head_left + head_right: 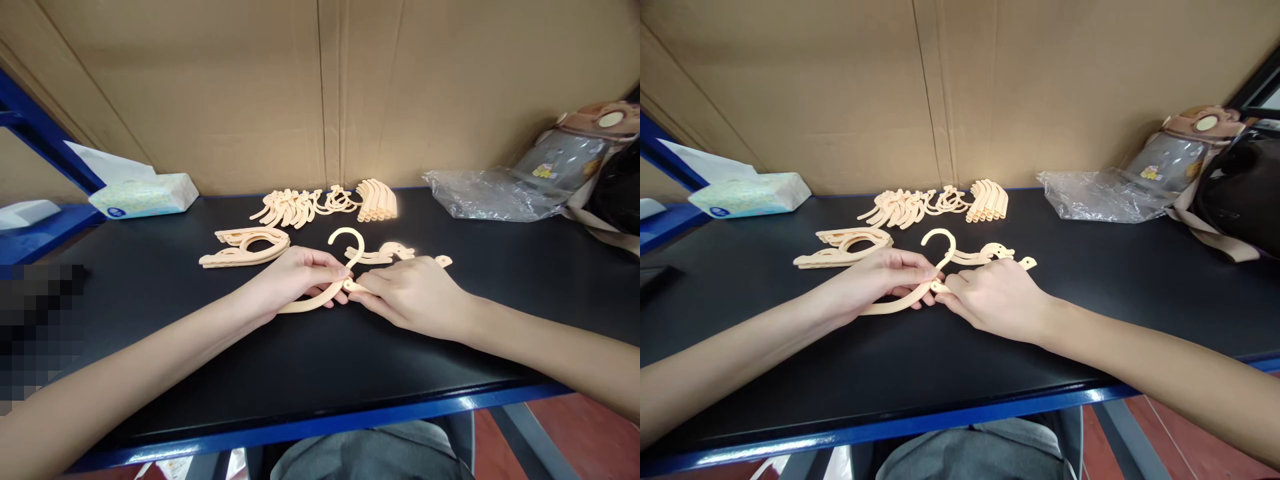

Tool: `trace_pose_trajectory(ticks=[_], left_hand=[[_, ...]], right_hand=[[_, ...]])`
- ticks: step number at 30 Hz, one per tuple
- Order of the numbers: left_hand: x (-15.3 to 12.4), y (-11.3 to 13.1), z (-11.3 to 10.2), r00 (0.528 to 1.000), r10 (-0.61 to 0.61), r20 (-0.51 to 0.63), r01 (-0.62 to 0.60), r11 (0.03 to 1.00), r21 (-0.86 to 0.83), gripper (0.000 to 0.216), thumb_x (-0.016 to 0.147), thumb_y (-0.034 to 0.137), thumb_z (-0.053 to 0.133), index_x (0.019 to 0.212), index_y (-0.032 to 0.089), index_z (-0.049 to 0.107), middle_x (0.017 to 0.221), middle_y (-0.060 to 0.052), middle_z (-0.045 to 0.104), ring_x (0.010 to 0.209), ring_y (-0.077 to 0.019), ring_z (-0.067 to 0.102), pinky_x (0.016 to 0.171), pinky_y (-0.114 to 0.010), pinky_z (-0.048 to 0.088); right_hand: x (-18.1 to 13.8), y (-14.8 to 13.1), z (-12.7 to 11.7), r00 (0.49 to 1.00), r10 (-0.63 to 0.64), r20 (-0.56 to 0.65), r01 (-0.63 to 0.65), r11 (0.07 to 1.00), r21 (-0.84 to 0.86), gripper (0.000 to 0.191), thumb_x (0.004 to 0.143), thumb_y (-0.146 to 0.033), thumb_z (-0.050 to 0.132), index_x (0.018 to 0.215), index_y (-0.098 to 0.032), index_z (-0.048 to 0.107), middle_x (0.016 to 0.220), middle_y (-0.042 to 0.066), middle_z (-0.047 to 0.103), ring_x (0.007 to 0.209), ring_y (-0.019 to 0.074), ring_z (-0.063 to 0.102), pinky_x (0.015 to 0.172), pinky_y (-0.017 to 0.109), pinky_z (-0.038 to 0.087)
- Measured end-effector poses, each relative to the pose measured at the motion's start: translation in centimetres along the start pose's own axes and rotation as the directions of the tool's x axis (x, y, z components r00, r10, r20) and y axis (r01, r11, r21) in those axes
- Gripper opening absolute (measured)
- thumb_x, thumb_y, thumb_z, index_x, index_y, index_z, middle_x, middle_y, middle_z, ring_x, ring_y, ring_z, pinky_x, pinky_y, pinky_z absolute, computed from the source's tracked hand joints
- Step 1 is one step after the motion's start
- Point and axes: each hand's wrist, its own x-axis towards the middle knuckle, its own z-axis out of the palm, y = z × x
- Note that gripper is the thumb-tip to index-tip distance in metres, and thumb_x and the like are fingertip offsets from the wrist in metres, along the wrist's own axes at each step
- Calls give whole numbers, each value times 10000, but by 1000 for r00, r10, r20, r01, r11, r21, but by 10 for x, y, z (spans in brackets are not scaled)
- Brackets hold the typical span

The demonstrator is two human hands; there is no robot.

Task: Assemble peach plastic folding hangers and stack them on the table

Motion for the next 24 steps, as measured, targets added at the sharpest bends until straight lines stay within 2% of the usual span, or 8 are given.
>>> trace_pose_trajectory(ticks=[4,9,15,24], left_hand=[[0,0,0,1000,14,-3,-14,1000,24,123,808,220,649,783,108,696,717,-68,718,695,-149,683,620,-208,545],[-2,-2,0,1000,29,-10,-28,998,49,167,824,278,648,774,125,691,729,-58,716,726,-144,684,627,-192,536],[-1,-1,1,999,40,-4,-40,996,80,150,825,264,637,772,131,683,756,-55,709,732,-160,691,608,-206,534],[-3,1,1,999,37,4,-38,993,110,137,813,239,632,752,123,676,703,-47,691,703,-163,688,600,-210,536]], right_hand=[[0,1,1,1000,0,-8,0,1000,-2,383,997,-343,373,816,-154,653,690,4,699,569,131,625,489,293,200],[1,2,0,999,42,10,-41,999,-21,457,1003,-390,318,789,-168,654,617,8,666,519,144,601,472,289,186],[0,1,-1,998,45,41,-46,999,10,411,996,-385,336,838,-179,655,673,1,688,543,146,606,470,288,177],[1,5,-3,1000,17,1,-17,999,30,425,984,-375,358,714,-174,618,563,-7,603,456,115,482,467,272,158]])
